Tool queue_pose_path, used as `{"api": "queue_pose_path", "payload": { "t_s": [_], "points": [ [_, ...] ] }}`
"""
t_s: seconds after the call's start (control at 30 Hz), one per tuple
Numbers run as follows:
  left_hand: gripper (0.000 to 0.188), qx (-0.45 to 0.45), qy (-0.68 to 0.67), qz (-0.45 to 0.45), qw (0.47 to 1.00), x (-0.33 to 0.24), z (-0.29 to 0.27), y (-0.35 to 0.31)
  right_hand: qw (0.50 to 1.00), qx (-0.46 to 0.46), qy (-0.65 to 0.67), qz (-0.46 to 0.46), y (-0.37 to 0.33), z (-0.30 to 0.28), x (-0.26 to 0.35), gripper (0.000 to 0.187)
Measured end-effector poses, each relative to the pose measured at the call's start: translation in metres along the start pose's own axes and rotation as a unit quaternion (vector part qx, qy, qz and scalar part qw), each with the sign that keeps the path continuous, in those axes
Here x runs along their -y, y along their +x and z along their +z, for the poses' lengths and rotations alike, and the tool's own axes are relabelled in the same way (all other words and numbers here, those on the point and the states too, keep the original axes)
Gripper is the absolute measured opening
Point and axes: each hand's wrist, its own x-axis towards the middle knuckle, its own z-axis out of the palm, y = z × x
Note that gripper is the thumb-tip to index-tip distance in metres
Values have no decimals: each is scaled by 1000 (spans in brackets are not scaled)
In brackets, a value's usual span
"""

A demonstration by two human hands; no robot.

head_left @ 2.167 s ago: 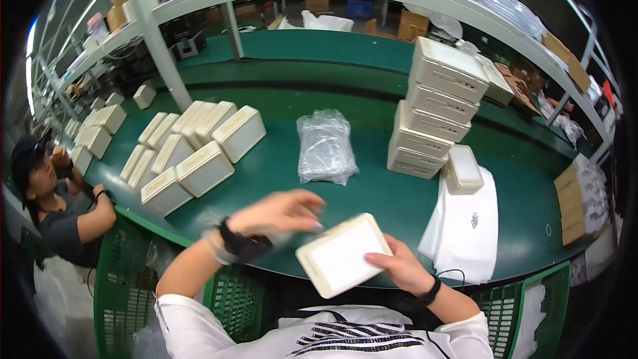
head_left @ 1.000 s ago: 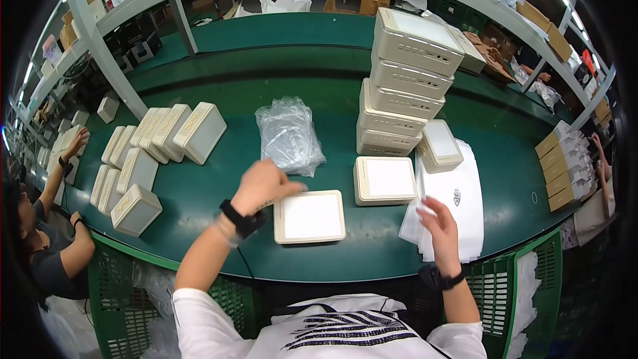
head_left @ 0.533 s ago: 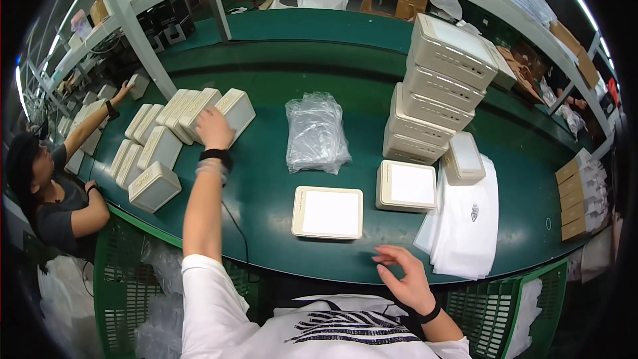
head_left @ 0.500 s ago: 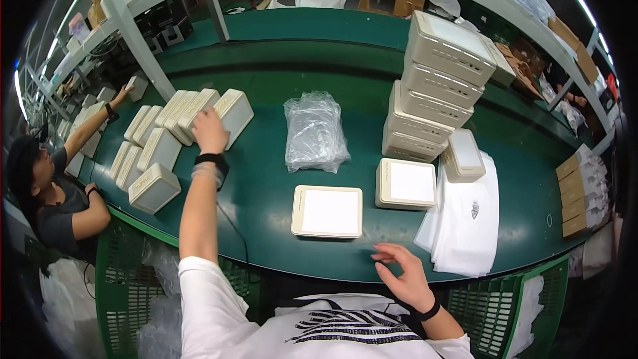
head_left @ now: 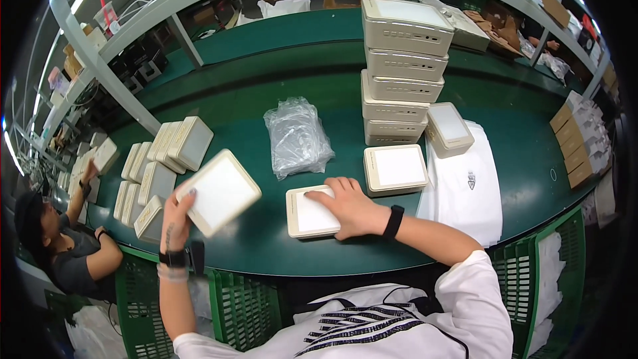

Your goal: Stacking small white boxes and placing them into individual plastic bags on a production line.

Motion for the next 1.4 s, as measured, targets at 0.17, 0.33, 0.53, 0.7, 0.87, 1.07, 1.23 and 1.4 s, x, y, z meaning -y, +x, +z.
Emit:
{"api": "queue_pose_path", "payload": {
  "t_s": [0.17,0.33,0.53,0.7,0.87,1.07,1.23,1.4],
  "points": [
    [50,160,-1,-142,977,-19,60,-45,996,-53,65,-31,30,-9,-28,101],
    [47,314,-2,-219,924,14,154,-51,938,-283,188,-62,-6,-61,-31,68],
    [55,408,9,-213,888,57,249,-36,857,-338,372,119,-111,-75,-16,45],
    [65,316,428,133,836,19,244,-70,832,-327,383,235,-192,-29,-4,42],
    [75,-19,597,230,769,-38,133,-21,782,-402,325,348,-262,20,10,42],
    [73,-207,799,-15,564,38,-167,19,886,-290,258,255,-215,10,15,67],
    [45,-97,760,-134,629,-3,-117,8,994,-68,27,83,-142,-12,15,99],
    [68,-16,638,-11,770,-21,-116,-1,996,-19,-54,65,-120,-5,2,97]
  ]
}}
